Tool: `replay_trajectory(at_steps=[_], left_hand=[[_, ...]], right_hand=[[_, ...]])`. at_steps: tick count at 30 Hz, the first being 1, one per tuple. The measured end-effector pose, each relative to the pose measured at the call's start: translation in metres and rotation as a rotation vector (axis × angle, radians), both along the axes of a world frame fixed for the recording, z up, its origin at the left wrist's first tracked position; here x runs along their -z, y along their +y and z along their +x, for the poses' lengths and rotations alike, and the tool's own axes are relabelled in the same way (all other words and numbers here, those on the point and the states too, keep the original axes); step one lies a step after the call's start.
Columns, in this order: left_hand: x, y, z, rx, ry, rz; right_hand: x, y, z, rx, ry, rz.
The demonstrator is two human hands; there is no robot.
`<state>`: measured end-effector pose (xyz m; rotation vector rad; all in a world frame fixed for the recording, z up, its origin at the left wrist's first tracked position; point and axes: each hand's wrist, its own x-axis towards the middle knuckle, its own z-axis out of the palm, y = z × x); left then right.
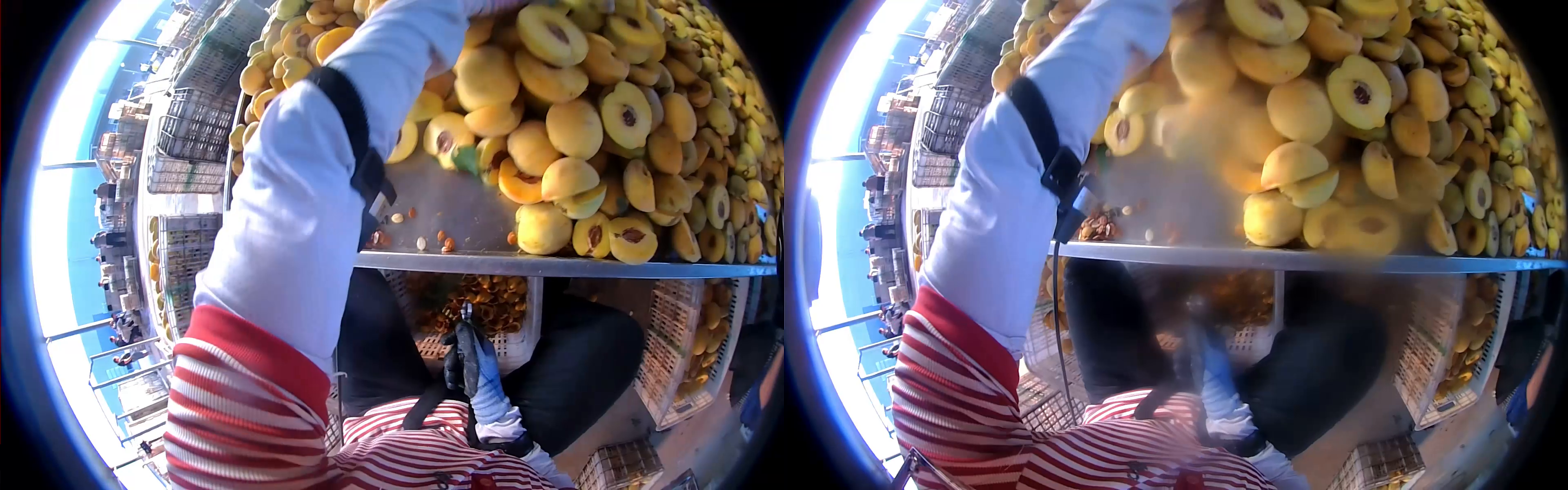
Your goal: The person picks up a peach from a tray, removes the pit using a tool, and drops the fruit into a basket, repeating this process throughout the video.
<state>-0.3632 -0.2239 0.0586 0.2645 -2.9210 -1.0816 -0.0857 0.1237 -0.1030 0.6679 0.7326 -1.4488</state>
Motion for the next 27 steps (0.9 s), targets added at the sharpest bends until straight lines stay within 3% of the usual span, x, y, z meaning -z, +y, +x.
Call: replay_trajectory(at_steps=[1,2,4,6,8,10,11,14,16,18,19,20,21,22,26,27], left_hand=[[0.003,0.001,0.007,0.063,-0.039,0.147],[0.007,0.003,0.016,0.121,-0.031,0.078],[0.050,-0.021,0.015,0.195,0.032,-0.529],[0.046,-0.005,0.054,-0.047,-0.039,-0.490],[0.038,-0.015,0.085,-0.079,-0.113,-0.358],[0.022,-0.006,0.120,-0.186,-0.119,-0.637],[0.015,-0.005,0.136,-0.191,-0.116,-0.639],[-0.007,-0.001,0.180,-0.217,-0.202,-0.769],[-0.016,0.017,0.206,-0.410,-0.005,-0.581],[-0.004,0.076,0.256,-0.581,0.332,0.172],[0.010,0.101,0.277,-0.526,0.334,-0.005],[0.024,0.128,0.295,-0.466,0.328,-0.176],[0.028,0.162,0.308,-0.553,0.323,0.256],[0.031,0.191,0.317,-0.629,0.312,0.693],[0.046,0.233,0.345,-0.718,0.211,0.942],[0.041,0.236,0.350,-0.729,0.220,1.207]], right_hand=[[-0.001,-0.001,-0.003,-0.050,0.163,-0.086],[-0.002,-0.001,-0.004,-0.049,0.184,-0.090],[-0.005,-0.001,0.001,-0.062,0.215,-0.087],[-0.003,0.002,0.003,0.006,0.092,-0.169],[0.003,0.010,0.009,-0.001,0.008,-0.231],[-0.012,0.008,0.010,-0.018,0.124,-0.203],[-0.018,0.007,0.009,-0.051,0.239,-0.177],[-0.025,0.006,0.008,-0.063,0.160,-0.128],[0.004,0.010,0.019,-0.012,0.136,-0.195],[0.007,0.005,0.023,-0.059,1.050,-0.138],[-0.006,0.001,0.021,-0.073,1.036,-0.133],[-0.033,-0.003,0.015,0.074,0.868,-0.183],[-0.055,-0.006,0.011,0.224,0.703,-0.222],[-0.065,-0.008,0.011,0.218,0.695,-0.201],[-0.094,-0.005,0.002,0.094,0.827,-0.083],[-0.095,-0.001,0.002,0.065,0.724,-0.145]])
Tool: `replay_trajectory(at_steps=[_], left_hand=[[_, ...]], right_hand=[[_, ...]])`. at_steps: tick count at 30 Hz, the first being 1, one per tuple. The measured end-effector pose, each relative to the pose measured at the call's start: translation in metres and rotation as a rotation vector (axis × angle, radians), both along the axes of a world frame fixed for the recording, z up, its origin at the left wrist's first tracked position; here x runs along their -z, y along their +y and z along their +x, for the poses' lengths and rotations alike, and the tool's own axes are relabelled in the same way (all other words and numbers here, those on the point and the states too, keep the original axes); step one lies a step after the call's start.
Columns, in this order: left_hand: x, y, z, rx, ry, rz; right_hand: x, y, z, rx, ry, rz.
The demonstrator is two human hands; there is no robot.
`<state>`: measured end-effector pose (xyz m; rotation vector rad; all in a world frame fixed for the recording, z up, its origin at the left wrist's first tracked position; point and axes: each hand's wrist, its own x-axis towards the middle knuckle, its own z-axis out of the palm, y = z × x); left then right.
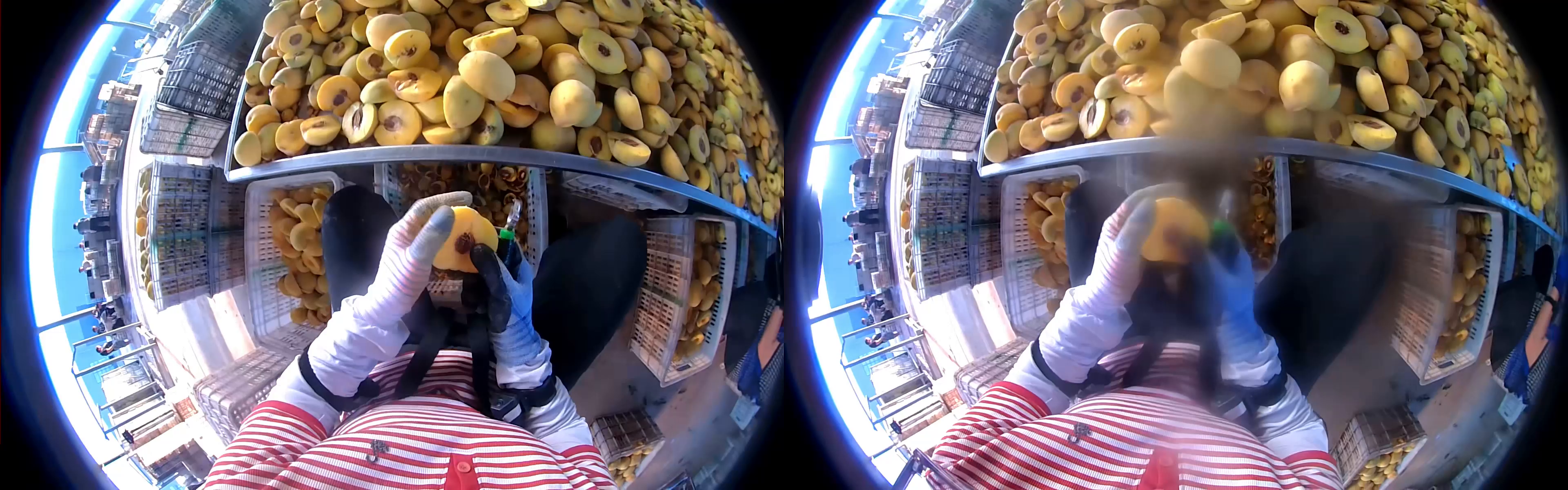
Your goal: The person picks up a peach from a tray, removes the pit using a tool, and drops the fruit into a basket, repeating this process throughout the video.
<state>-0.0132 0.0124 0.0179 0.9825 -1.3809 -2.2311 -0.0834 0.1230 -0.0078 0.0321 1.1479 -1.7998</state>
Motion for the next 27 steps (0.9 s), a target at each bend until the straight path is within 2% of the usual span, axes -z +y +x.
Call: replay_trajectory(at_steps=[1,2,4,5,7,8,9,11,16,18,19,20,22,23,25,26,27], left_hand=[[-0.003,0.002,0.005,-0.019,0.093,0.237],[-0.002,0.004,0.006,-0.010,0.092,0.206],[0.013,0.007,0.012,-0.054,0.064,0.152],[0.018,0.008,0.014,-0.090,0.029,0.103],[0.014,0.007,0.016,-0.103,0.016,0.089],[0.013,0.003,0.018,-0.066,0.026,0.077],[0.011,0.000,0.018,-0.028,0.034,0.068],[0.004,-0.007,0.013,0.033,-0.036,0.036],[0.011,-0.007,0.008,0.054,-0.082,-0.053],[0.014,-0.008,0.007,0.081,-0.115,-0.031],[0.015,-0.009,0.005,0.107,-0.143,-0.010],[0.013,-0.012,0.004,0.109,-0.144,-0.008],[0.005,-0.018,0.001,0.344,-0.278,-0.040],[0.001,-0.017,0.000,0.343,-0.277,-0.039],[-0.006,-0.013,0.000,0.249,-0.107,0.127],[0.002,-0.006,0.004,0.211,0.073,0.094],[0.005,0.003,0.004,0.118,0.091,0.032]], right_hand=[[-0.002,0.002,0.002,-0.054,-0.101,-0.052],[-0.004,0.001,0.004,-0.057,-0.100,-0.053],[-0.008,-0.002,0.007,-0.013,0.177,0.089],[0.007,0.003,0.011,-0.019,0.177,0.085],[0.020,0.007,0.014,0.048,1.224,0.119],[0.019,0.020,0.013,-0.079,0.860,0.148],[0.010,0.021,0.010,-0.082,0.861,0.150],[0.003,0.025,0.008,-0.334,1.250,0.308],[0.004,0.021,0.009,-0.344,1.293,0.313],[0.008,0.022,0.012,-0.414,1.090,0.383],[0.014,0.026,0.015,-0.414,1.087,0.386],[0.024,0.032,0.020,-0.384,1.236,0.354],[0.041,0.039,0.025,-0.299,1.492,0.258],[0.047,0.040,0.028,-0.301,1.493,0.258],[0.055,0.040,0.031,-0.304,1.373,0.216],[0.061,0.039,0.032,-0.299,1.376,0.215],[0.067,0.038,0.034,-0.285,1.359,0.236]])
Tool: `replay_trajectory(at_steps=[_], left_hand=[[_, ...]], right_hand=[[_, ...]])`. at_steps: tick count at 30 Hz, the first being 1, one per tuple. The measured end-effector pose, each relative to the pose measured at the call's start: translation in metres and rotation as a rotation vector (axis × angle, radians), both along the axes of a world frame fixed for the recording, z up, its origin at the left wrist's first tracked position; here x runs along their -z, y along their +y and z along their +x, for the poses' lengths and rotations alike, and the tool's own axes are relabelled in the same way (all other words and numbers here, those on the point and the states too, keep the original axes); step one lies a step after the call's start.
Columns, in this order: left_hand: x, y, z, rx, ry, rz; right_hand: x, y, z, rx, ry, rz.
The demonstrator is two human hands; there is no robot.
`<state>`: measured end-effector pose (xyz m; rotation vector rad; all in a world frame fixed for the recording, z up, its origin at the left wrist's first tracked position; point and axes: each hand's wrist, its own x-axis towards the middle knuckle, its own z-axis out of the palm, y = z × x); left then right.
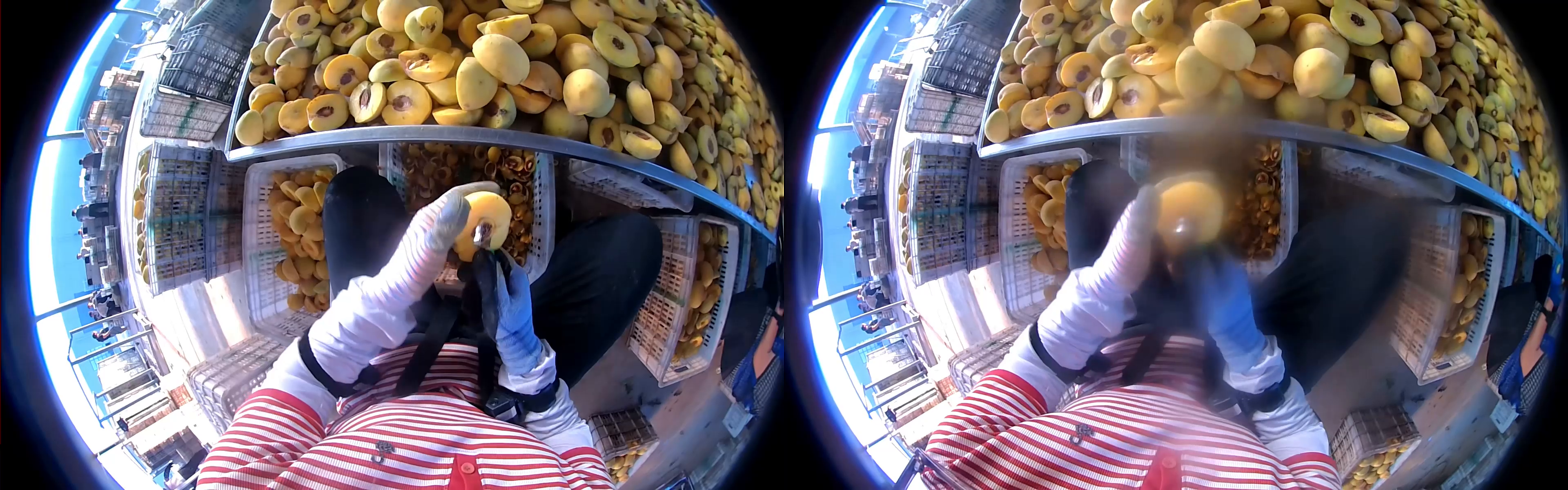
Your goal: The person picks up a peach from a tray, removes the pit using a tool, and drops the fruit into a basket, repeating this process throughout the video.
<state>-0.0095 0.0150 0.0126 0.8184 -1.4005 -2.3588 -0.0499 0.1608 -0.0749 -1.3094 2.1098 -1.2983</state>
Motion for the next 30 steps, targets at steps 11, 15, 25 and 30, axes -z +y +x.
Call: replay_trajectory(at_steps=[11,15,25,30], left_hand=[[0.012,0.006,0.013,-0.038,-0.051,-0.071],[0.012,0.011,0.030,-0.155,-0.161,0.451],[-0.006,-0.167,0.104,-0.189,-0.924,-1.389],[0.012,-0.226,0.008,0.216,-1.291,-1.356]], right_hand=[[-0.019,-0.012,0.017,-0.568,-2.523,-0.330],[-0.048,-0.027,0.008,-0.801,-2.523,-0.681],[-0.023,-0.029,-0.004,-0.133,-2.190,-0.027],[-0.016,-0.033,-0.014,-0.098,-2.136,0.009]])
